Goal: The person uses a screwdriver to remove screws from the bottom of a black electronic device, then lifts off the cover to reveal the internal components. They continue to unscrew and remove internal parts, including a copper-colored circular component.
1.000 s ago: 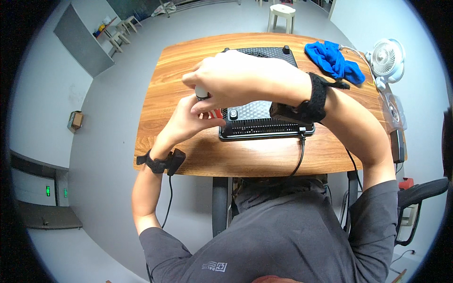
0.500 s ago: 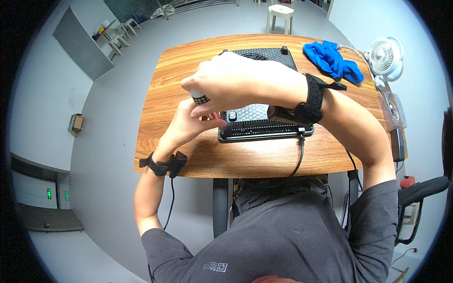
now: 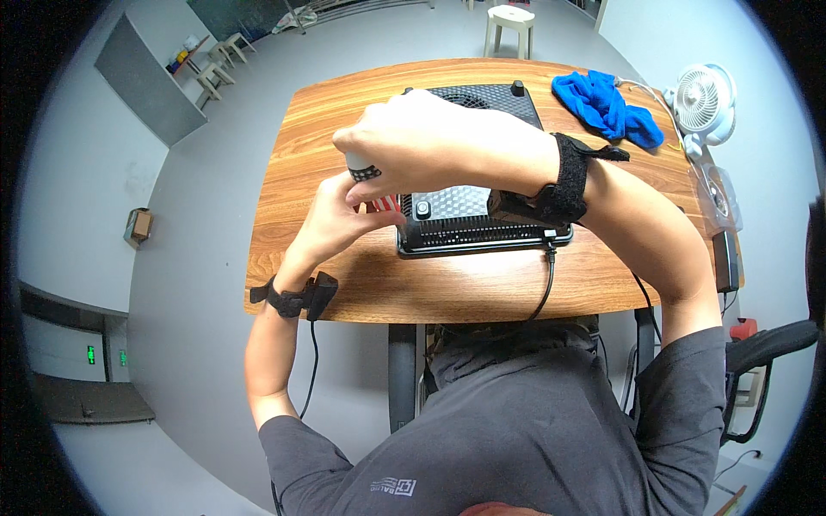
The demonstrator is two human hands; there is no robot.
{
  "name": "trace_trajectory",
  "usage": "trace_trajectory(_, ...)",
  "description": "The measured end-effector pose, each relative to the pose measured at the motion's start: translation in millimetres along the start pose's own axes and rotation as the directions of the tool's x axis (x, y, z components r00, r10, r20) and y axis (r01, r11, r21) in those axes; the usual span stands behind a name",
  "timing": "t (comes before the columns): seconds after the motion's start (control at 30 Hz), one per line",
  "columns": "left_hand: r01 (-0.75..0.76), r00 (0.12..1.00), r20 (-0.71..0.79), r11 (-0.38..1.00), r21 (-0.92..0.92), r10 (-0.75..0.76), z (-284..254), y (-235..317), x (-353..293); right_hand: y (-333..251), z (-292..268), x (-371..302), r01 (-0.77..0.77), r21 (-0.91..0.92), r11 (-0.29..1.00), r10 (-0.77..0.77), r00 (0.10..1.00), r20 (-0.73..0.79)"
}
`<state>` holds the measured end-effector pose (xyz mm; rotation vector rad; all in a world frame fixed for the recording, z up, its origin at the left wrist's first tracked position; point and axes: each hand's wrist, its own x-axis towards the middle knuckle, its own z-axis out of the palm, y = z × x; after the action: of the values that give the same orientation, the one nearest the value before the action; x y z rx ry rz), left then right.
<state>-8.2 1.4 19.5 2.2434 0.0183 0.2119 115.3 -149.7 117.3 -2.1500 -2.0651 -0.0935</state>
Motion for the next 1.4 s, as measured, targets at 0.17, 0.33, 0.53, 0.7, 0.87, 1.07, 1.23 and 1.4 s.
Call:
trace_trajectory(0.17,0.023,1.0,-0.01,1.0,0.007,-0.023,-1.3,-3.7,-0.2,4.2,3.6,-0.3,0.01,0.043,0.999,-0.007,0.998,-0.064)
trace_trajectory(0.33,0.011,0.999,-0.031,1.0,-0.003,-0.011,-1.2,-13.7,0.0,7.0,4.4,-0.4,0.009,0.097,0.995,-0.002,0.998,-0.07)
trace_trajectory(0.53,-0.043,0.998,-0.047,0.999,0.016,0.044,-1.6,-9.9,-2.3,8.0,4.0,0.2,0.006,0.111,0.994,0.001,0.998,-0.063)
trace_trajectory(0.7,-0.002,0.999,-0.043,1.0,0.029,0.003,-3.0,-8.9,-0.4,8.9,5.1,-0.8,-0.014,0.129,0.991,0.02,0.999,-0.04)
trace_trajectory(0.87,-0.004,0.999,-0.045,1.0,-0.001,0.004,-1.9,-12.6,1.3,10.1,5.7,-0.9,-0.018,0.124,0.992,0.024,0.999,-0.048)
trace_trajectory(1.07,-0.014,0.999,-0.04,1.0,0.009,0.015,-2.6,-9.6,0.0,8.2,3.7,-2.8,-0.018,0.137,0.99,0.024,0.999,-0.038)
trace_trajectory(1.23,-0.022,0.999,-0.042,1.0,0.0,0.022,-1.8,-3.2,-0.8,8.7,3.6,-3.4,-0.013,0.145,0.989,0.018,0.999,-0.031)
trace_trajectory(1.4,-0.022,0.999,-0.03,0.999,-0.048,0.021,-1.4,-3.0,-0.8,6.1,1.1,-6.5,0.0,0.169,0.986,0.006,0.999,-0.037)
